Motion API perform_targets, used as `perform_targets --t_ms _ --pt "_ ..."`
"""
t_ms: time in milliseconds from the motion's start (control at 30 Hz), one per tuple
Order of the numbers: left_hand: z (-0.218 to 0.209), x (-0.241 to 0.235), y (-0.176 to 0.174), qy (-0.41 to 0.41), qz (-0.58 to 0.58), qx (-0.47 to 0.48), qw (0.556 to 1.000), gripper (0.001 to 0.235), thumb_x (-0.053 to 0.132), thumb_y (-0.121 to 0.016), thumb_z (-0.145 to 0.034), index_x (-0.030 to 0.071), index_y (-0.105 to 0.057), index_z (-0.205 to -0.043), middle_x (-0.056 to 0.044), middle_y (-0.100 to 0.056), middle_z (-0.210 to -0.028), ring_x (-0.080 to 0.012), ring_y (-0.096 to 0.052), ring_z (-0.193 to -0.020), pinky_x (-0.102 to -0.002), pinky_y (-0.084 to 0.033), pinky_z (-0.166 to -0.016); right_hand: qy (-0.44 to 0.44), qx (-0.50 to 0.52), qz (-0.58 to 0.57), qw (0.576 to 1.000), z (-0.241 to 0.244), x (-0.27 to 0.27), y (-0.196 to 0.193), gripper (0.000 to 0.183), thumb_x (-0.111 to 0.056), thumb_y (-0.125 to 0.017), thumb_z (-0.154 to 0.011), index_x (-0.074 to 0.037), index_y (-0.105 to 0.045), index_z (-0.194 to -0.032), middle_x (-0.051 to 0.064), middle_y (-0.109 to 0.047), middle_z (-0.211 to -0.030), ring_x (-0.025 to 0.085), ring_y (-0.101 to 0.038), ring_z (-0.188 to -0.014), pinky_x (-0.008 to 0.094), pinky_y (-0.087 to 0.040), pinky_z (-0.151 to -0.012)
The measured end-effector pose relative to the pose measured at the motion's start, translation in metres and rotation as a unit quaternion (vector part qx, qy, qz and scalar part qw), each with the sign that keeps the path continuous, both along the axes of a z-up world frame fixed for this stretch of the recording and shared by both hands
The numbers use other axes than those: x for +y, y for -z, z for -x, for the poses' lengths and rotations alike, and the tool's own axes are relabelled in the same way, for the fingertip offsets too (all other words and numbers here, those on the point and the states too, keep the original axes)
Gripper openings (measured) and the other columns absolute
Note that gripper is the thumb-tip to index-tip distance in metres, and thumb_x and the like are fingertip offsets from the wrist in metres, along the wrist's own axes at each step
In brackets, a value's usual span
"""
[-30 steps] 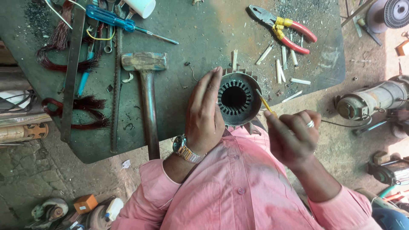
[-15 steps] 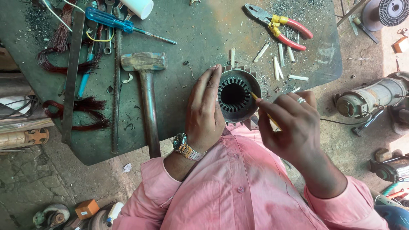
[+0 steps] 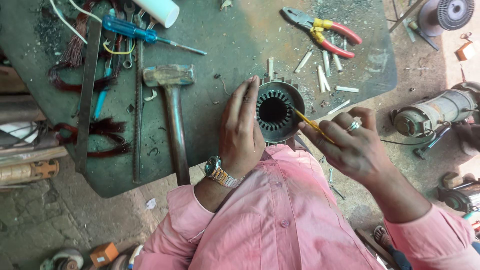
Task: The person uses a yellow-handled screwdriver to scrape and clean the interior slots of a motor stator core. They rotate the stator by hand to access different sections while working at a cluttered workbench.
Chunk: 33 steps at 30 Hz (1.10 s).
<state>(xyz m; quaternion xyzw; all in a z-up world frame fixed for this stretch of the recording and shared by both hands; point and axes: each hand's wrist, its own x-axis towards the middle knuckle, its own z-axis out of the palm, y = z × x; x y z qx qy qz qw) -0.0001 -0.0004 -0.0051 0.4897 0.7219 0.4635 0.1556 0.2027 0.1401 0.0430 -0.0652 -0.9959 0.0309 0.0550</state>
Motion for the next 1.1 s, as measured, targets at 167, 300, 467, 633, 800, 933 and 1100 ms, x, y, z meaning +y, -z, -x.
perform_targets --t_ms 167,300,467,633,800,933,1100 --pt "-0.001 -0.001 0.002 0.001 -0.002 -0.016 1.000 0.063 -0.007 -0.045 -0.095 -0.004 -0.037 -0.157 -0.027 -0.046 -0.155 -0.0433 -0.050 -0.143 -0.046 -0.040 -0.123 0.034 0.054 0.009 0.998 0.005 -0.005 0.001 0.047 -0.004 -0.075 -0.079 -0.017 -0.073 -0.125 -0.003 -0.062 -0.090 0.017 -0.059 -0.078 0.042 -0.041 -0.084" --pt "-0.001 0.000 0.005 -0.003 -0.008 0.006 1.000 0.064 -0.006 -0.046 -0.094 -0.004 -0.037 -0.157 -0.027 -0.047 -0.154 -0.0436 -0.050 -0.144 -0.047 -0.039 -0.124 0.097 0.140 0.121 0.978 0.009 -0.015 -0.001 0.037 -0.002 -0.077 -0.092 -0.011 -0.070 -0.127 -0.002 -0.060 -0.085 0.017 -0.057 -0.076 0.037 -0.039 -0.080" --pt "-0.001 0.000 0.006 -0.006 -0.010 0.004 1.000 0.062 -0.006 -0.047 -0.096 -0.002 -0.037 -0.158 -0.026 -0.047 -0.155 -0.0424 -0.050 -0.144 -0.047 -0.039 -0.124 0.120 0.134 0.139 0.974 0.017 -0.019 -0.005 0.029 -0.002 -0.075 -0.090 -0.010 -0.073 -0.118 0.000 -0.057 -0.076 0.018 -0.054 -0.066 0.038 -0.038 -0.074" --pt "-0.002 0.000 0.005 -0.001 -0.001 0.026 1.000 0.064 -0.006 -0.048 -0.093 0.006 -0.043 -0.156 -0.022 -0.046 -0.155 -0.0403 -0.052 -0.141 -0.049 -0.040 -0.122 0.147 0.106 0.158 0.971 0.027 -0.016 -0.012 0.020 -0.007 -0.073 -0.091 -0.010 -0.075 -0.110 0.001 -0.057 -0.073 0.021 -0.051 -0.062 0.038 -0.038 -0.073" --pt "-0.001 -0.001 0.003 0.003 -0.006 0.025 1.000 0.057 -0.004 -0.050 -0.093 0.006 -0.051 -0.149 -0.022 -0.045 -0.156 -0.0409 -0.050 -0.142 -0.050 -0.038 -0.122 0.178 0.069 0.127 0.973 0.027 -0.020 -0.005 0.018 -0.008 -0.075 -0.091 -0.012 -0.077 -0.108 0.000 -0.057 -0.071 0.019 -0.050 -0.060 0.039 -0.035 -0.072" --pt "0.002 0.000 -0.001 0.007 -0.004 0.049 0.999 0.053 -0.003 -0.051 -0.092 0.006 -0.056 -0.144 -0.021 -0.044 -0.156 -0.0414 -0.047 -0.145 -0.051 -0.036 -0.124 0.136 0.130 0.001 0.982 0.020 -0.042 0.010 0.028 -0.005 -0.076 -0.088 -0.013 -0.079 -0.115 0.001 -0.057 -0.077 0.016 -0.051 -0.065 0.042 -0.038 -0.080" --pt "-0.002 0.002 -0.008 -0.007 0.029 0.140 0.990 0.045 0.000 -0.058 -0.093 0.010 -0.065 -0.137 -0.017 -0.044 -0.157 -0.0379 -0.044 -0.147 -0.057 -0.032 -0.124 0.161 0.221 0.039 0.961 0.007 -0.041 0.025 0.027 0.001 -0.078 -0.089 -0.009 -0.076 -0.114 0.000 -0.060 -0.081 0.017 -0.052 -0.068 0.040 -0.036 -0.081"
